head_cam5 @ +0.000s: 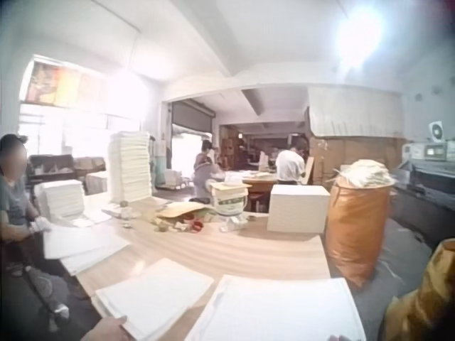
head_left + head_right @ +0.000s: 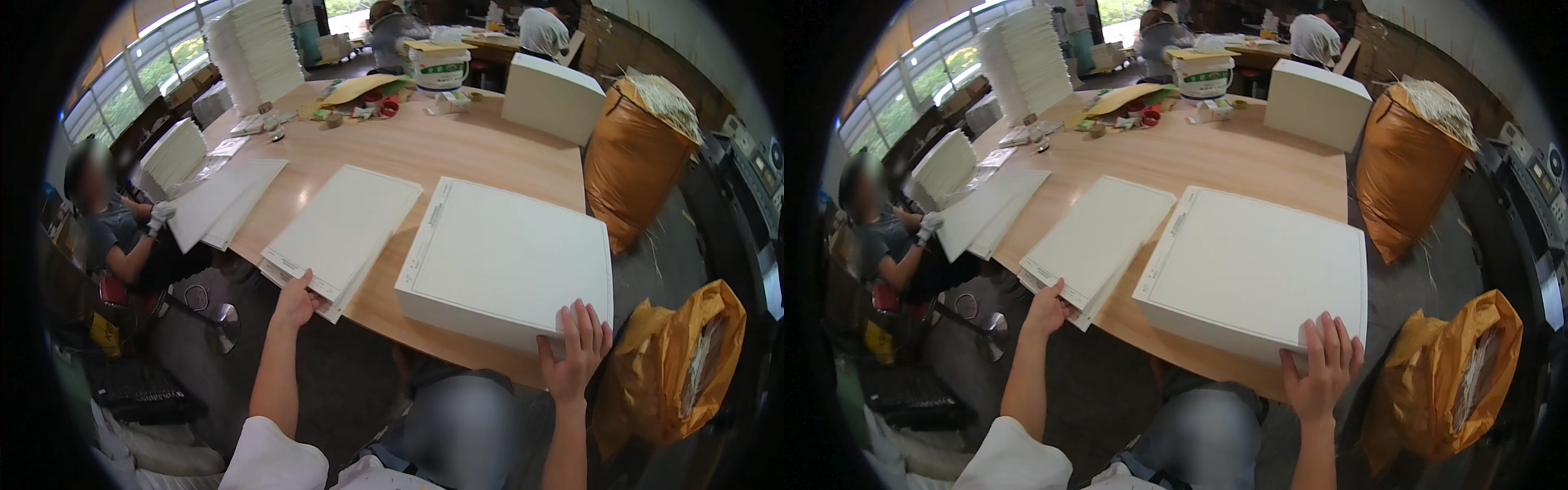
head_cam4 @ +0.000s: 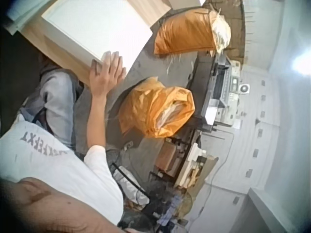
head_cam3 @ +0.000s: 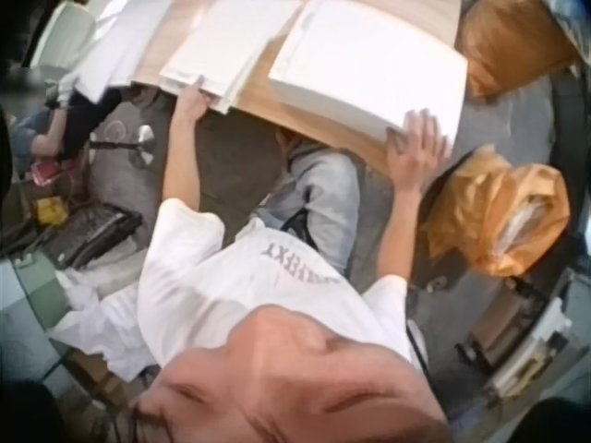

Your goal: The person repeatedly picks up stacks of white paper or booklets from a table, opens them to flip through the pages, and places them back down. This inspection cycle is performed multiple times in a workshop setting with other workers visible in the background.

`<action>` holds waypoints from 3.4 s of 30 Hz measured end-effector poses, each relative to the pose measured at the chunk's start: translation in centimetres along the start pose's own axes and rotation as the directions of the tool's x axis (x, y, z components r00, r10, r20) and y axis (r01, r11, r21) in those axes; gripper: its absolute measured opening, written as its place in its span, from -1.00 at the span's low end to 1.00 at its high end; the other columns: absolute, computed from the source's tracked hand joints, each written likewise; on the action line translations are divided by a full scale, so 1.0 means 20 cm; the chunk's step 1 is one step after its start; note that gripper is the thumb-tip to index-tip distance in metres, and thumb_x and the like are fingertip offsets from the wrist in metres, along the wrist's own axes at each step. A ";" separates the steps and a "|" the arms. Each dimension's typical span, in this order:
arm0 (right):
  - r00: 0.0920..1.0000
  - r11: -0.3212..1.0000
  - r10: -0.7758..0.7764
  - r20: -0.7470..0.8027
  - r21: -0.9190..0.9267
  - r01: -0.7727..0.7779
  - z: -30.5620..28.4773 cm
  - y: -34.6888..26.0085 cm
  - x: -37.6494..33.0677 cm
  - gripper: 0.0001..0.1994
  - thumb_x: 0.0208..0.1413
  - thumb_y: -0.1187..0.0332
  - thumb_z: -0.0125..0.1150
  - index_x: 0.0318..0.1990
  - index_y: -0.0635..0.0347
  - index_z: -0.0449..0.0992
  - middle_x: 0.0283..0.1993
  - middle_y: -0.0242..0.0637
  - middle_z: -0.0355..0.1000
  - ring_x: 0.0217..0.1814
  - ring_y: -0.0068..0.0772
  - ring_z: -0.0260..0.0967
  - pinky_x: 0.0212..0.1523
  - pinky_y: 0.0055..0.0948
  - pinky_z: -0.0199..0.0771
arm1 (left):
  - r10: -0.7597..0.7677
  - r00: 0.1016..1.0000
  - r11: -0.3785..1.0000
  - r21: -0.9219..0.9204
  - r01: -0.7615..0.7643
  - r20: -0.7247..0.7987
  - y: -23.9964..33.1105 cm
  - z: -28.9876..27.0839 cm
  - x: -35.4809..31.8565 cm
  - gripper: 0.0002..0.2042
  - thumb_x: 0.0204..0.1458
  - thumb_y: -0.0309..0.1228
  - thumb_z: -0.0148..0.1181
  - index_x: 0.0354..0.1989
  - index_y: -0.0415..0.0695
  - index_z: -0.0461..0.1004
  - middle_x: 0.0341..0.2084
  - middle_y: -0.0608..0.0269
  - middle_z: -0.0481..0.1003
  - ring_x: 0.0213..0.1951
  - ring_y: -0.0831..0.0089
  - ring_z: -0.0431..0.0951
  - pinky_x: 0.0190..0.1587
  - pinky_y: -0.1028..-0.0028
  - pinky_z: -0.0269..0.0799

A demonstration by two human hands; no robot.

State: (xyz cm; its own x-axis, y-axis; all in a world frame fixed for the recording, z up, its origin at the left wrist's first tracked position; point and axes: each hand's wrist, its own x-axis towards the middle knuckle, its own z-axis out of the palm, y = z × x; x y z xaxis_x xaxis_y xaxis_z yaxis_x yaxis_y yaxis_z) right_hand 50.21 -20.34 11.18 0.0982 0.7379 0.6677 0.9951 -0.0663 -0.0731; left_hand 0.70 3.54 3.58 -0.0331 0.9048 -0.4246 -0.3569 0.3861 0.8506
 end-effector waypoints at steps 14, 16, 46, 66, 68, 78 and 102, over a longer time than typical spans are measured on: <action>0.476 0.000 0.847 0.239 0.894 -0.449 0.09 0.23 -0.10 -0.68 0.49 0.19 0.10 0.17 0.23 0.52 0.04 -0.39 0.50 0.09 -0.52 0.39 0.20 -0.38 0.37 | 0.445 0.554 0.403 0.395 -0.825 0.703 0.18 1.16 -0.68 -0.83 0.30 -0.49 0.30 0.02 -0.21 0.63 -0.35 0.25 0.65 -0.33 0.59 0.57 -0.26 0.46 0.53; 0.513 0.010 0.818 0.261 0.885 -0.465 0.10 0.21 -0.09 -0.68 0.49 0.18 0.17 0.16 0.23 0.51 0.03 -0.40 0.49 0.07 -0.56 0.38 0.17 -0.44 0.37 | 0.442 0.252 0.329 0.105 -0.938 0.861 0.11 1.45 -0.75 -0.83 0.27 -0.47 0.31 0.00 -0.11 0.65 -0.30 0.16 0.66 -0.33 0.36 0.65 -0.25 0.40 0.55; 0.610 -0.195 0.639 0.468 0.866 -0.460 -0.29 0.14 0.43 -0.59 0.50 0.13 0.13 -0.48 0.03 0.36 -0.59 -0.53 0.25 -0.59 -0.63 0.28 -0.54 -0.55 0.25 | 0.218 0.109 0.409 0.011 -0.912 0.970 -0.12 1.80 -0.67 -0.36 -0.15 -0.19 0.70 0.18 -0.07 0.67 0.12 0.11 0.62 0.20 0.18 0.60 0.27 0.23 0.50; 0.847 0.779 0.528 -0.064 0.435 -0.452 -0.21 0.15 0.42 -0.50 0.45 -0.09 0.20 -0.49 0.01 0.41 -0.61 -0.57 0.31 -0.58 -0.61 0.38 -0.53 -0.56 0.33 | 0.252 0.283 0.649 0.055 -0.758 0.925 -0.15 1.81 -0.70 -0.39 0.17 -0.63 0.28 0.45 -0.17 0.39 0.04 0.11 0.61 0.09 0.32 0.60 0.26 0.35 0.44; 0.780 0.542 0.611 0.133 0.648 -0.535 -0.24 0.17 0.43 -0.60 0.44 0.13 0.18 -0.49 0.03 0.42 -0.59 -0.49 0.37 -0.56 -0.53 0.44 -0.50 -0.50 0.36 | 0.190 0.098 0.401 0.014 -0.916 0.977 -0.10 1.80 -0.64 -0.50 0.21 -0.69 0.12 0.35 -0.18 0.50 -0.01 0.12 0.60 0.04 0.35 0.59 0.19 0.41 0.45; 0.687 -0.140 0.571 0.449 0.878 -0.458 -0.29 0.20 0.44 -0.60 0.46 0.14 0.17 -0.49 0.07 0.42 -0.57 -0.45 0.39 -0.55 -0.57 0.44 -0.53 -0.53 0.33 | 0.219 0.168 0.548 0.021 -0.836 0.961 -0.14 1.80 -0.67 -0.41 -0.16 -0.50 0.69 0.13 -0.16 0.61 -0.05 0.24 0.57 0.06 0.39 0.55 0.16 0.41 0.47; 0.728 0.137 0.595 0.342 0.849 -0.510 -0.29 0.19 0.44 -0.59 0.45 0.16 0.21 -0.51 0.05 0.39 -0.59 -0.44 0.39 -0.60 -0.57 0.42 -0.58 -0.57 0.27 | 0.273 0.142 0.452 0.004 -0.892 0.951 -0.13 1.80 -0.71 -0.42 0.03 -0.48 0.58 0.28 -0.10 0.57 0.21 0.04 0.56 0.26 0.14 0.54 0.33 0.27 0.43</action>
State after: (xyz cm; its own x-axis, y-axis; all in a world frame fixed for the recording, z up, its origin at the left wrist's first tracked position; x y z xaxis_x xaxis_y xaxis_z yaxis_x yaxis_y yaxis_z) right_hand 54.83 -17.94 21.18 0.6598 0.7271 0.1895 0.0776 0.1850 -0.9797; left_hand 35.65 -3.76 18.55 0.7862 0.4051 0.4666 -0.1280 -0.6319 0.7644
